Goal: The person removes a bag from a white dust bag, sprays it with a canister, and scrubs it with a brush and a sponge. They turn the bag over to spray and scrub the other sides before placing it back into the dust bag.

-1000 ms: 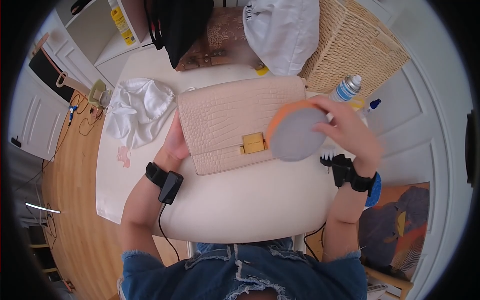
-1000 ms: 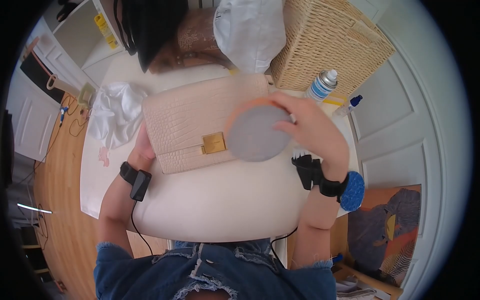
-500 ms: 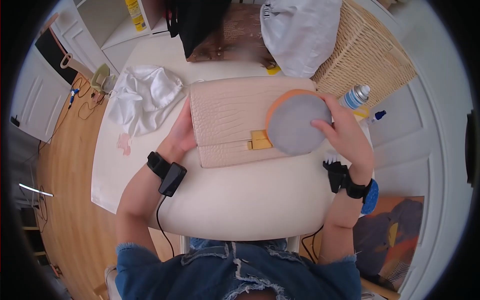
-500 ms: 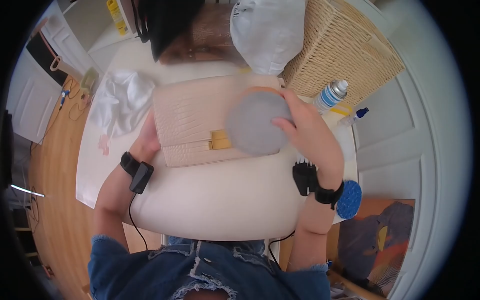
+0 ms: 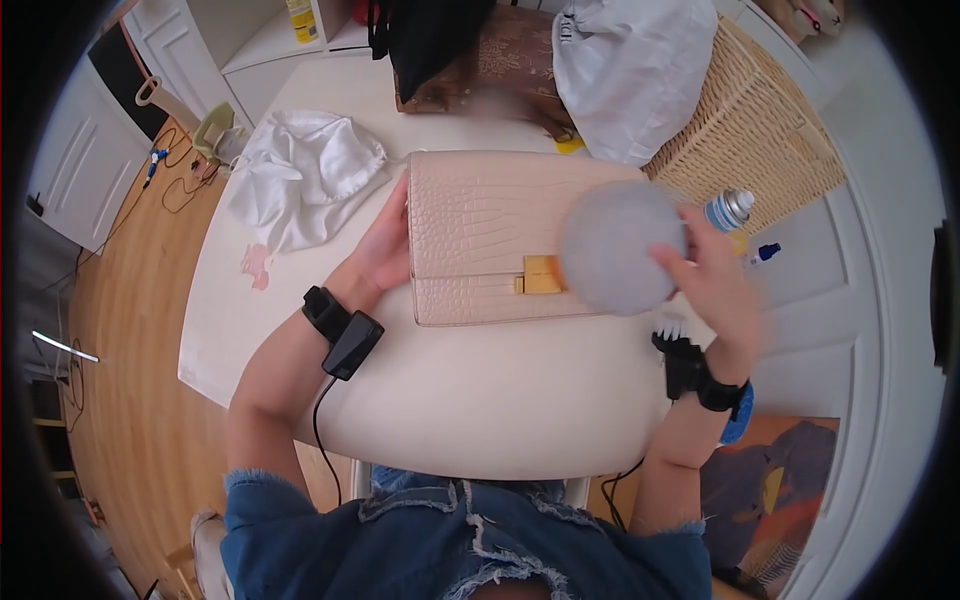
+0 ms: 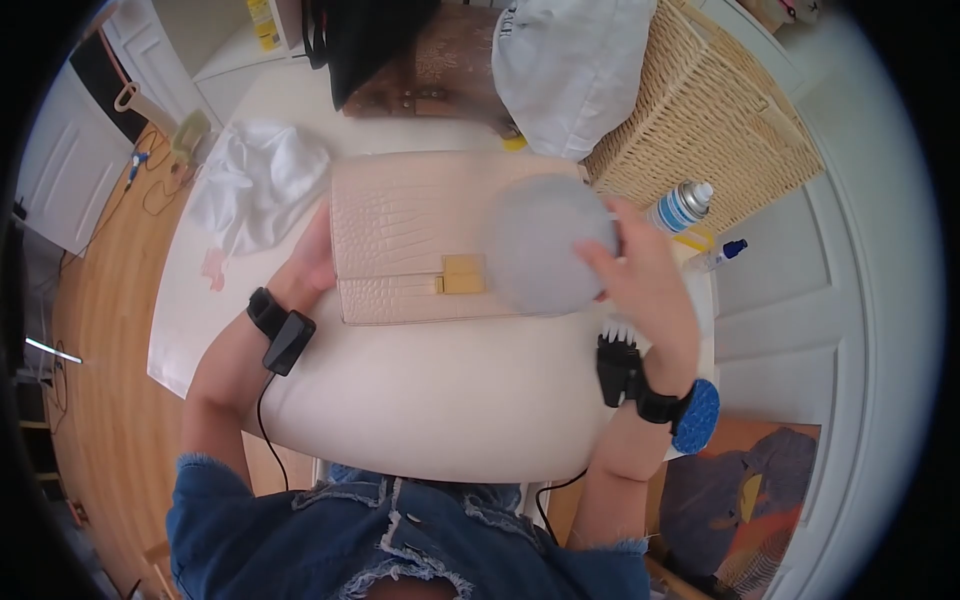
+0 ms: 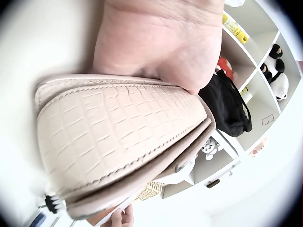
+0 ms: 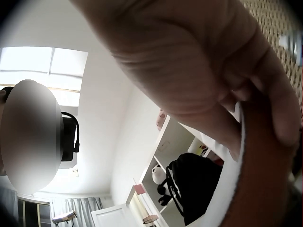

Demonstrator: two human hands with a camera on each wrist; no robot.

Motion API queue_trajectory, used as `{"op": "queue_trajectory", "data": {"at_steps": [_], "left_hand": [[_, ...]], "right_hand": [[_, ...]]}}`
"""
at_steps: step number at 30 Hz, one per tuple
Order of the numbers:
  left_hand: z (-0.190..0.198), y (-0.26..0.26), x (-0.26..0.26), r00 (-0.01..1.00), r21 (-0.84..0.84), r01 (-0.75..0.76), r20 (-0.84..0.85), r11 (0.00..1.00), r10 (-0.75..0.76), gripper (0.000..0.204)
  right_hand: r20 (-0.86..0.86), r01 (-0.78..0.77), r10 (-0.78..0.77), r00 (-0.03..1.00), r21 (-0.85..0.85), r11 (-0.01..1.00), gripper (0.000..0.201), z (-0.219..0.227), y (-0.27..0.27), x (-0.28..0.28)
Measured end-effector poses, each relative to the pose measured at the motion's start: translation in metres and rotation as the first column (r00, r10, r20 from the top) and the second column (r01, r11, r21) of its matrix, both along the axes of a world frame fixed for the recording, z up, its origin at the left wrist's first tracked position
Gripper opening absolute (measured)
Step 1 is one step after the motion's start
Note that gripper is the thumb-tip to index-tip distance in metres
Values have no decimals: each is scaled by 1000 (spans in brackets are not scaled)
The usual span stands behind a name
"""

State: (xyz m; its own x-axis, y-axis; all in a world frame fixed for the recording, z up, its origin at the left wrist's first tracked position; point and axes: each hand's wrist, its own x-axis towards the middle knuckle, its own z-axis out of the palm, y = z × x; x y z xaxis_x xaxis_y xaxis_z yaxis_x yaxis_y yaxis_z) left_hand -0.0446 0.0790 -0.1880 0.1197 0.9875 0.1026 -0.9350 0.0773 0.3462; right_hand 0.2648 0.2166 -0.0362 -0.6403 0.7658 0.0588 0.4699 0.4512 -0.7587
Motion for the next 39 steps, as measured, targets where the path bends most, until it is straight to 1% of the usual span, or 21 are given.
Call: {"op": "queue_trajectory", "data": {"at_steps": [2, 3, 5, 6, 8, 9, 11, 13, 15, 16, 18, 22, 24, 25, 27, 29, 31, 34, 35, 37, 39], "left_hand": [[2, 0, 1, 1000, 15, 12, 19, 1000, -12, 66], [3, 0, 2, 999, 29, 24, 39, 999, -25, 66], [4, -1, 3, 999, 30, 15, 31, 999, -16, 66], [4, -2, 3, 1000, 34, 8, 23, 999, -9, 66], [1, -1, 2, 1000, 30, 8, 8, 1000, -8, 67], [1, 0, 1, 1000, 29, 7, -10, 1000, -7, 67], [0, 0, 1, 999, -11, -16, -38, 1000, 16, 67], [1, 0, 0, 997, -50, -40, -68, 998, 37, 67], [0, 0, 0, 1000, 9, 10, -18, 1000, -10, 67], [1, 0, 0, 1000, 10, 10, -17, 1000, -9, 67], [7, 0, 3, 998, -15, -25, -49, 1000, 24, 68], [11, 0, 6, 989, -77, -82, -130, 994, 72, 68], [9, -2, 5, 985, -56, -83, -153, 995, 73, 68], [8, -2, 4, 985, -54, -90, -150, 994, 81, 68], [4, -1, 3, 986, -101, -86, -148, 991, 70, 68], [-1, 0, -1, 992, -63, -56, -117, 996, 48, 68], [0, -1, 0, 996, -24, -21, -89, 1000, 19, 68], [7, -2, 4, 986, -98, -85, -153, 992, 69, 68], [7, -2, 4, 989, -92, -77, -133, 993, 65, 68], [7, -2, 3, 992, -87, -70, -113, 994, 60, 68], [7, -1, 3, 996, -33, -30, -89, 999, 27, 68]], "right_hand": [[19, -129, 129, 991, -4, 992, 40, -11, -15, -18], [18, -130, 130, 991, -4, 991, 40, -14, -20, -24], [-23, -265, 275, 961, 199, 943, 40, -17, -28, -32], [-23, -267, 277, 961, 198, 943, 40, -15, -26, -29], [60, -119, 109, 992, 185, 976, 41, -7, -17, -17], [63, -123, 113, 992, 186, 975, 41, -6, -12, -14], [-114, 55, -44, 992, 94, 994, 42, -3, -4, -9], [-49, 104, -101, 994, 68, 992, 43, -1, -5, -12], [-112, 3, 27, 993, 257, 966, 44, -6, -19, -26], [-112, 2, 27, 993, 258, 966, 44, -7, -30, -34], [6, -188, 197, 980, 335, 923, 45, -9, -53, -48], [-3, -282, 297, 955, 305, 910, 44, -13, -62, -48], [28, -20, 15, 999, 160, 987, 44, 2, -47, -38], [32, -28, 23, 999, 162, 986, 44, 1, -36, -32], [-220, 136, -59, 974, 357, 924, 44, -3, -21, -29], [-225, 155, -84, 971, 322, 934, 44, -5, -27, -33], [-200, 91, -1, 980, 441, 893, 45, -11, -42, -46], [-206, 10, 120, 971, 540, 842, 47, -20, -63, -56], [-207, 13, 118, 971, 539, 842, 47, -22, -68, -57], [-117, -180, 233, 965, 346, 921, 49, -25, -77, -59], [-94, -202, 262, 961, 415, 887, 51, -41, -82, -68]]}}
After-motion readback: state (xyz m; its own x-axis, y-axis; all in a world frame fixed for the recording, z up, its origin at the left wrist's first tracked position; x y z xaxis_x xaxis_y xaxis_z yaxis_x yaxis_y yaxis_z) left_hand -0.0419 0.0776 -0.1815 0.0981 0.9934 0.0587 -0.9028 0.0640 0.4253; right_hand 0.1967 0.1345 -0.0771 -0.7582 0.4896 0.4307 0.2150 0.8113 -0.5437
